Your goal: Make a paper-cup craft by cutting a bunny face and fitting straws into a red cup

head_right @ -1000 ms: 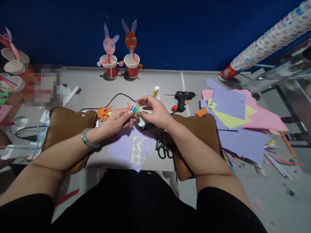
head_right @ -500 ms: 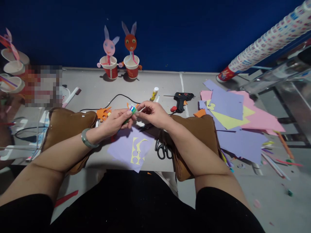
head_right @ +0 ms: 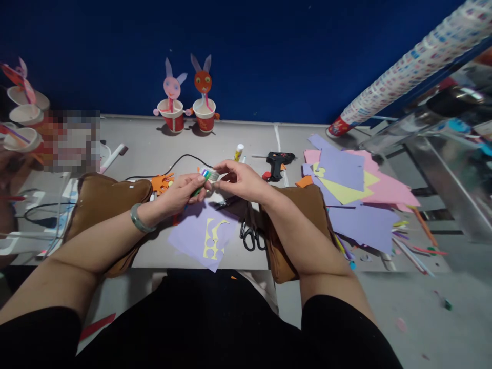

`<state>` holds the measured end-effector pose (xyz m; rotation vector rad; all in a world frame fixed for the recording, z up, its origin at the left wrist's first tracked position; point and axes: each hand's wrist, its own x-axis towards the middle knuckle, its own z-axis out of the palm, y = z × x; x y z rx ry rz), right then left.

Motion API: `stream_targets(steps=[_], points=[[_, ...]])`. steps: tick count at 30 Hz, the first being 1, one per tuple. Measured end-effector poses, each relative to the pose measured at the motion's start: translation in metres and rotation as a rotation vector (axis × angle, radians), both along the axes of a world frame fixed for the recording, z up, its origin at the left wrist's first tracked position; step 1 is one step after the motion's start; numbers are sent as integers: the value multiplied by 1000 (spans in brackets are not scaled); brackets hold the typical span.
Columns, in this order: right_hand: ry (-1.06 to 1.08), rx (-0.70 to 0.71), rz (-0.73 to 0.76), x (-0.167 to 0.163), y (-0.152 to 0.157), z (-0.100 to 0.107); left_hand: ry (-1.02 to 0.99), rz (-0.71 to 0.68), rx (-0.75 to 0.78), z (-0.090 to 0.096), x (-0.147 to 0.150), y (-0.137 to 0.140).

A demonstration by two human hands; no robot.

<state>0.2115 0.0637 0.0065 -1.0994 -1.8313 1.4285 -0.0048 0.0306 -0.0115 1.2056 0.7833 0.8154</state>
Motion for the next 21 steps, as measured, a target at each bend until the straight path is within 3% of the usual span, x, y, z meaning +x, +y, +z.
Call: stream_targets(steps=[4,7,9,12,15,18,21], points=[[-135,78,-68,33,-2,27,-31,64,-69,-1,-2,5],[-220,152,-198,90,-4,36,-49,85,-78,1,-1,4],[-334,243,-351,144,-11,33,-60,97,-71,4,0,3],[-520,503,-642,229,-37,17,-54,112,-67,10,0,0],[-541,714,-671,290,-75,-4,-47,135,-54,19,-1,-3],[-587,736,-662,307,-105,-18,-37,131,-30,29,2,-4],[-644,638,-726,287,-113,-18,-26,133,-43,40,7,-5]])
